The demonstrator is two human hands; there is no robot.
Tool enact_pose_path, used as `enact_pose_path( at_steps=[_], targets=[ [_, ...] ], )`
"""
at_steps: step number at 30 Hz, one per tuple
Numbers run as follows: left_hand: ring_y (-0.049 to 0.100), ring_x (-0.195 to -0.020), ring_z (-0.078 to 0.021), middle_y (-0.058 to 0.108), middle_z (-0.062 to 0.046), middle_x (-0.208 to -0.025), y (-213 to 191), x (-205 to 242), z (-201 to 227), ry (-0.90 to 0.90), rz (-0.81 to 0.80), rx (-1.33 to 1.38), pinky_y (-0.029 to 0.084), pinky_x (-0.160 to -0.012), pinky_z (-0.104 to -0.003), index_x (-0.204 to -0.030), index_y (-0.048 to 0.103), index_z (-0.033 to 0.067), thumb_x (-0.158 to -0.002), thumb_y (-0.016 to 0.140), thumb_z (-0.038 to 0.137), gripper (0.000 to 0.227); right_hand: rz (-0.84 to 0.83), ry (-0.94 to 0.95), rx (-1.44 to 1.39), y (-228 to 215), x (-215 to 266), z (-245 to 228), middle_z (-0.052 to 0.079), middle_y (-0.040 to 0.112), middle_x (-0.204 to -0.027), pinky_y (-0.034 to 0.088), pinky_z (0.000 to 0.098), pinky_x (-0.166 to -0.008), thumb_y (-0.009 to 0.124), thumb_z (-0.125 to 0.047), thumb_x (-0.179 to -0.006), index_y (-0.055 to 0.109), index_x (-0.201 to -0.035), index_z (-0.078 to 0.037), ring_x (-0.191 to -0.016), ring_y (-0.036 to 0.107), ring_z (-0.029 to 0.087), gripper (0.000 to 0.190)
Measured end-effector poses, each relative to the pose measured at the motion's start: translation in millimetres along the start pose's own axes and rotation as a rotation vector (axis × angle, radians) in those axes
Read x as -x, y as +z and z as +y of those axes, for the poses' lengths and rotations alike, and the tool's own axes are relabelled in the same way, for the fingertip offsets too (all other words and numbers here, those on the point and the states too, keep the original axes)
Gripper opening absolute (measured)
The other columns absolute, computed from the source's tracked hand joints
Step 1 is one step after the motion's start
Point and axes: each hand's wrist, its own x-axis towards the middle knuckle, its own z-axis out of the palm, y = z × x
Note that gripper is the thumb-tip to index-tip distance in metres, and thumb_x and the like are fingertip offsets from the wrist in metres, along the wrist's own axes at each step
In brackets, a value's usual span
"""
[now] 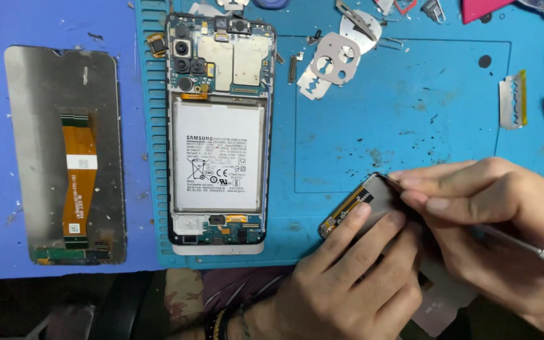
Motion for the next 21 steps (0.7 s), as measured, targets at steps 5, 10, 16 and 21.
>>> enact_pose_path(
  at_steps=[5, 10, 16, 21],
  targets=[
    [0.074, -0.122, -0.0281, 0.077, -0.011, -0.123, 1, 2, 0, -0.009, 0.025, 0.007, 0.056, -0.114, -0.045, -0.097, 0.071, 0.0061, -0.105, 0.075, 0.004, 0.01, 0.032, 0.082, -0.055, 2, 26, 19, 0.01, 0.07, -0.1, 0.073, 0.0292, -0.097, 0.069, 0.009, -0.086, 0.046, -0.091, -0.002, -0.123, 0.08, 0.028, 0.026],
    [0.073, -0.124, -0.0291, 0.077, -0.013, -0.123, -1, 1, 2, -0.013, -0.005, 0.031, 0.054, -0.115, -0.046, -0.094, 0.07, 0.0061, -0.104, 0.074, 0.005, 0.011, -0.034, 0.03, -0.054, 0, 7, 6, 0.011, 0.072, -0.099, 0.073, 0.0312, -0.095, 0.071, 0.009, -0.081, 0.051, -0.086, -0.002, -0.118, 0.081, 0.028, 0.023],
    [0.073, -0.124, -0.03, 0.076, -0.013, -0.123, 2, 0, 3, -0.012, -0.004, 0.053, 0.054, -0.114, -0.047, -0.094, 0.069, 0.0056, -0.104, 0.073, 0.004, 0.011, -0.026, 0.034, -0.062, -2, -1, 3, 0.011, 0.073, -0.099, 0.073, 0.0315, -0.095, 0.071, 0.009, -0.081, 0.052, -0.086, -0.001, -0.117, 0.082, 0.027, 0.023],
    [0.074, -0.123, -0.0278, 0.077, -0.011, -0.122, -2, 1, -1, -0.013, 0.0, 0.016, 0.055, -0.114, -0.045, -0.097, 0.071, 0.0057, -0.105, 0.075, 0.004, 0.009, -0.018, 0.149, -0.049, 4, 12, 6, 0.011, 0.072, -0.101, 0.074, 0.0292, -0.093, 0.069, 0.008, -0.084, 0.047, -0.088, -0.003, -0.118, 0.083, 0.026, 0.025]
  ],
)
